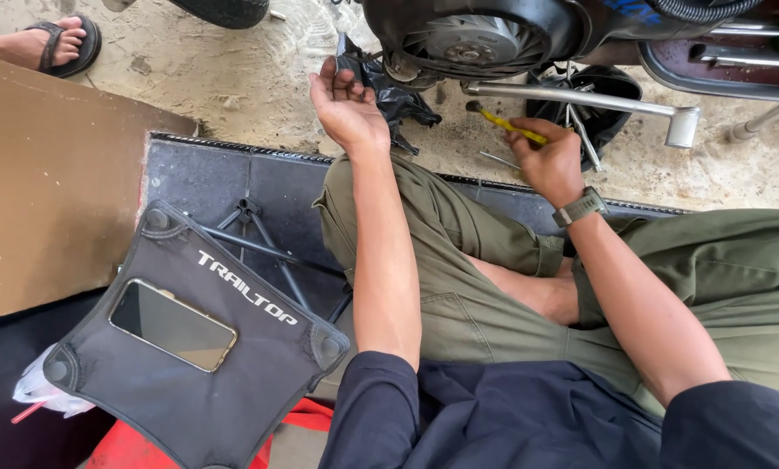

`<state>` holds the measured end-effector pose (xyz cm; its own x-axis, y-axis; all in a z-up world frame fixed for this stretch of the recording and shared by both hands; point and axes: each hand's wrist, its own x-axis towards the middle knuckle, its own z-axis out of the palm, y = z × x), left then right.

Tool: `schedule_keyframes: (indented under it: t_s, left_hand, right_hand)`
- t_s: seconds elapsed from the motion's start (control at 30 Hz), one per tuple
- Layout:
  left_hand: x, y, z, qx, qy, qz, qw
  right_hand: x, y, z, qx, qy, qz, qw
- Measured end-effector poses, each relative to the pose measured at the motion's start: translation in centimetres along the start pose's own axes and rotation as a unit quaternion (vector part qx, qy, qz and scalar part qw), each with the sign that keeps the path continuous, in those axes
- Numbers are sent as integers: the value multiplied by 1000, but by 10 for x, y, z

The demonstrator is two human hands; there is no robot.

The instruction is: The person is sitting on the ground and working on the engine of a scooter. They use a yellow screwdriver to manipulate components near the engine casing and later use a wrench to tighten a bolt on the side of the engine.

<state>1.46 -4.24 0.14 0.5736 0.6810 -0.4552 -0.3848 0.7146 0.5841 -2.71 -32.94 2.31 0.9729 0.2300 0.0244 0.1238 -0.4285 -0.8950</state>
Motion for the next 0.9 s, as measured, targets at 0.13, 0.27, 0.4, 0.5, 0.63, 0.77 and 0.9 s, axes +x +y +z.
schedule_keyframes:
  t_s: [0.13,0.27,0.4,0.5,0.63,0.77,0.9]
  left_hand:
    - [2,-1,0,6,-5,2,1000]
    - [6,-1,-4,-1,-18,7,1000]
    - [3,3,-1,13,1,5,1000]
    - [-1,5,0,27,10,9,1000]
    - [0,6,1,31,5,10,999]
    - [-2,9,2,37,13,13,999]
    - [-4,11,3,40,16,15,999]
  right_hand:
    - [-1,5,5,206,42,216,954]
    - [-1,-6,5,264,69,292,916]
    - [-1,0,15,191,15,316,929]
    - [-6,-2,17,231,-30,288,929]
    - [-4,-10,28,339,17,354,871]
    - [-2,-19,36,356,17,340,870]
    - [-2,-20,45,259,-67,384,884]
